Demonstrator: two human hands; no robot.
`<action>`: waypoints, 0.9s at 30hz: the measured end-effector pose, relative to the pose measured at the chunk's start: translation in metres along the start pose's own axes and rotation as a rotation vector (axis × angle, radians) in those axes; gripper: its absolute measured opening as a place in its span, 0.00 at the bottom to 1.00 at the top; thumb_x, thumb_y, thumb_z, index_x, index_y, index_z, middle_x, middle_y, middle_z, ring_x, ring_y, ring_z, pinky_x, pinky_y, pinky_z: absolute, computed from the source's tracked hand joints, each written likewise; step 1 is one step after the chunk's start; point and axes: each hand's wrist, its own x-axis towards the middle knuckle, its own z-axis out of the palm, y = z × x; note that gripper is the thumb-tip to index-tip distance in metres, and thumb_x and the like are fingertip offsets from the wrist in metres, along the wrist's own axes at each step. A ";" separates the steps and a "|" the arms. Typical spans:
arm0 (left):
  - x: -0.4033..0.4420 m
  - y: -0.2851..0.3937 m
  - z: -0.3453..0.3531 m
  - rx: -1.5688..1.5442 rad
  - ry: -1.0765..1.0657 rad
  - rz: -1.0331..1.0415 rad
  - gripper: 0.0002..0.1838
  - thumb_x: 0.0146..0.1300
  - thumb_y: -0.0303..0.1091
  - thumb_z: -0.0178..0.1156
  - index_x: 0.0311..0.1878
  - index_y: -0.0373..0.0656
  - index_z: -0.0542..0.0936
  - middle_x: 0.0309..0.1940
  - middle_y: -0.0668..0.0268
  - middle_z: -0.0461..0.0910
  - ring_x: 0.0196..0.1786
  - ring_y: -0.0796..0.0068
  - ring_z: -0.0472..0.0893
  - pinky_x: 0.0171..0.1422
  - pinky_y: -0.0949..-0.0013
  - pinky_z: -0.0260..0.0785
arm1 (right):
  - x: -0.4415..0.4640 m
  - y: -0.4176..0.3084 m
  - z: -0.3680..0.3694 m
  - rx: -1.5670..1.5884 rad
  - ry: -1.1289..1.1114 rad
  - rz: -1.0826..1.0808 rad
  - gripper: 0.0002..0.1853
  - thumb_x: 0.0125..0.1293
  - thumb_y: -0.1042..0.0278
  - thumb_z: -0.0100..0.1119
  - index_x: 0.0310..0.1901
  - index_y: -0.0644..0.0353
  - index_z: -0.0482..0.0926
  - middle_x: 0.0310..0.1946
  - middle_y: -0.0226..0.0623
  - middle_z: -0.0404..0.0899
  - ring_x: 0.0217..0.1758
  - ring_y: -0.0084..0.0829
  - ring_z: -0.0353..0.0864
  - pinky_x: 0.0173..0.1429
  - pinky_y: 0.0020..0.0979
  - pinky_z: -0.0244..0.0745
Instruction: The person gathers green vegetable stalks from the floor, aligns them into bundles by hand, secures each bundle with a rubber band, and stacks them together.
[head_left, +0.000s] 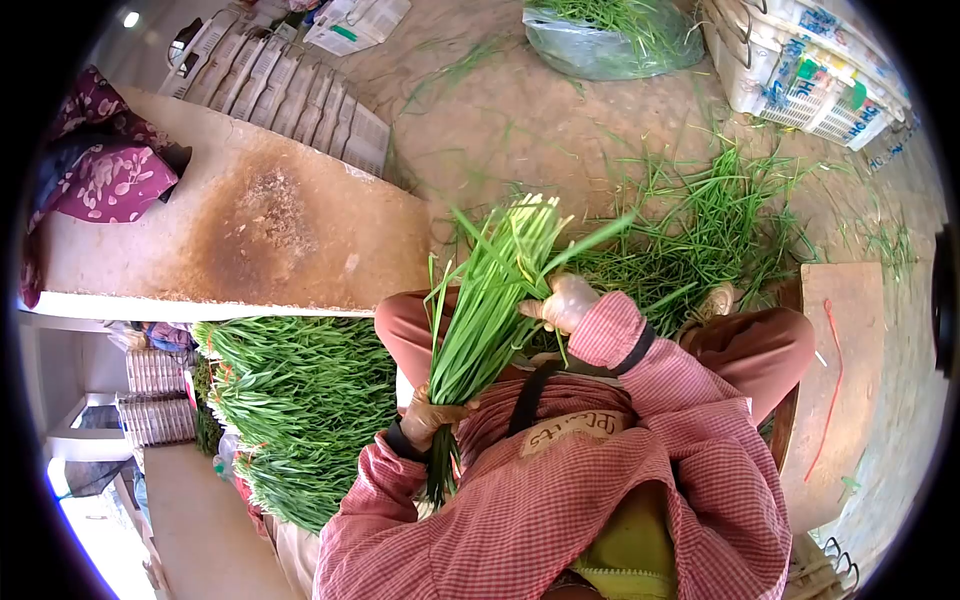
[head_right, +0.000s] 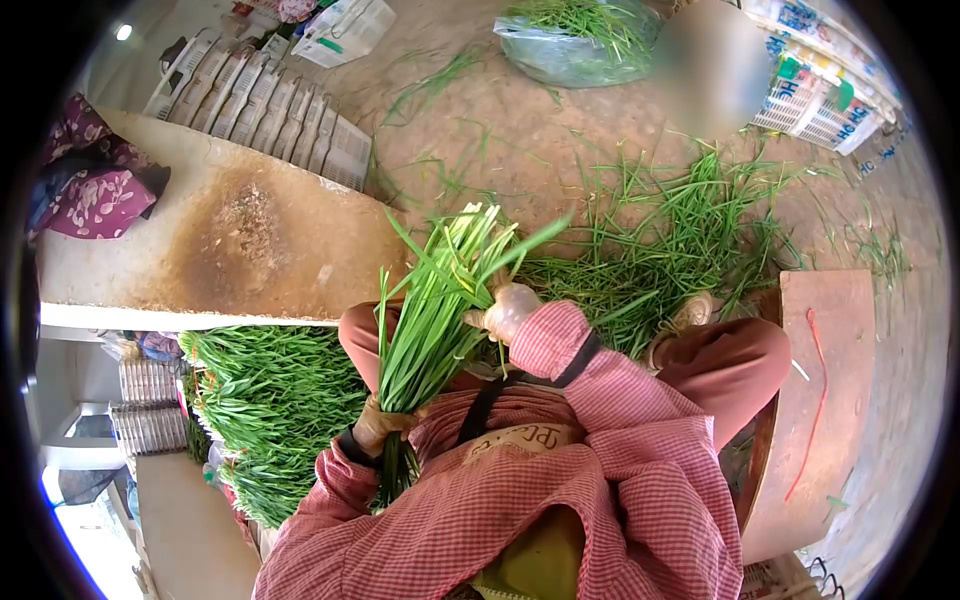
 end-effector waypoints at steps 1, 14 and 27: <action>-0.003 0.002 -0.002 -0.001 0.009 -0.001 0.19 0.41 0.13 0.58 0.40 0.37 0.77 0.31 0.62 0.79 0.22 0.80 0.75 0.19 0.82 0.66 | 0.005 -0.001 0.006 0.031 0.009 -0.021 0.14 0.56 0.62 0.58 0.38 0.64 0.74 0.17 0.28 0.70 0.15 0.16 0.66 0.17 0.17 0.66; 0.001 0.009 -0.029 -0.142 -0.136 0.006 0.26 0.40 0.14 0.58 0.48 0.37 0.71 0.32 0.59 0.77 0.21 0.76 0.73 0.19 0.79 0.63 | -0.048 0.050 -0.172 0.513 0.055 -0.313 0.20 0.58 0.57 0.55 0.48 0.60 0.71 0.35 0.38 0.78 0.35 0.27 0.79 0.33 0.29 0.77; 0.012 -0.017 0.004 -0.672 -0.503 -0.101 0.08 0.48 0.28 0.55 0.33 0.37 0.71 0.13 0.71 0.67 0.14 0.84 0.64 0.26 0.80 0.55 | 0.029 0.044 -0.049 0.992 -0.561 -0.193 0.17 0.59 0.59 0.56 0.43 0.63 0.71 0.13 0.24 0.70 0.11 0.15 0.66 0.13 0.17 0.60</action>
